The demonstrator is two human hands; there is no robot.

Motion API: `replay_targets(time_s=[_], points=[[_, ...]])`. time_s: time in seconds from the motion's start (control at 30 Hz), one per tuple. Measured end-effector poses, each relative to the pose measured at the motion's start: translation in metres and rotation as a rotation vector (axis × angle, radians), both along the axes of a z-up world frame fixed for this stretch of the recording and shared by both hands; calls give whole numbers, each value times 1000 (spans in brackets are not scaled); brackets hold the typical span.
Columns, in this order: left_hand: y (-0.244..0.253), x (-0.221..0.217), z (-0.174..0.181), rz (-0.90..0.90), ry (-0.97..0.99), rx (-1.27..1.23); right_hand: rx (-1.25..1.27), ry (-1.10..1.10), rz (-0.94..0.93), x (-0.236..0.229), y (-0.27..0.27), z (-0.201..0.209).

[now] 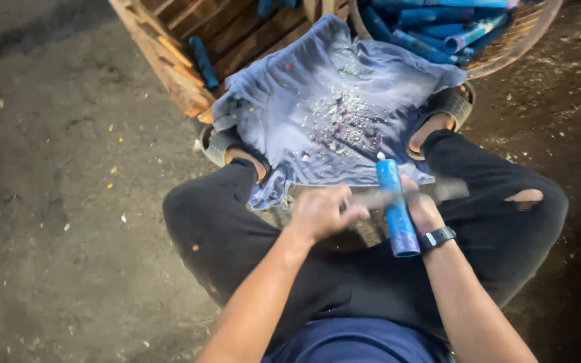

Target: The person is scraping purple material off blue plastic tubes using a knife and then picking up a new tube from a basket to continue the process.

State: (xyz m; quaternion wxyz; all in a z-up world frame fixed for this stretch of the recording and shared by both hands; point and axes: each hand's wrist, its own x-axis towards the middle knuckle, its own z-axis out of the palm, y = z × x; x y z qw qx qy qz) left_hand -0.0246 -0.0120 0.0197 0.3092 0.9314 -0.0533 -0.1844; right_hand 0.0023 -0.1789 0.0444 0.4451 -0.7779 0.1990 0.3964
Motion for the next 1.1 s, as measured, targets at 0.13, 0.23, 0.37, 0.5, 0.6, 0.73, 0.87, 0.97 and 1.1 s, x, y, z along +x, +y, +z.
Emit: replay_targets(time_s=[0.13, 0.23, 0.37, 0.5, 0.6, 0.73, 0.87, 0.97, 1.1], points=[[5, -2, -26, 80, 152, 4, -37, 178, -295, 4, -2, -21], [14, 4, -20, 156, 117, 87, 344, 204, -586, 4, -11, -47], [2, 0, -16, 15, 77, -16, 134, 138, -497, 8, -18, -54], [12, 3, -25, 82, 21, 64, 406, 149, -527, 4, -12, -46], [6, 3, -9, -63, 15, -50, 489, 107, -590, 0, -30, -78], [10, 4, -28, 94, 61, 20, 511, 137, -570, 6, -26, -82], [8, 3, -20, 26, 20, -15, 496, 124, -494, 13, -25, -93], [10, 7, -19, 42, 33, -5, 525, 92, -553, 9, -23, -81], [-1, 8, 0, -100, 1, -28, 474, -27, -591, -2, -25, -78]])
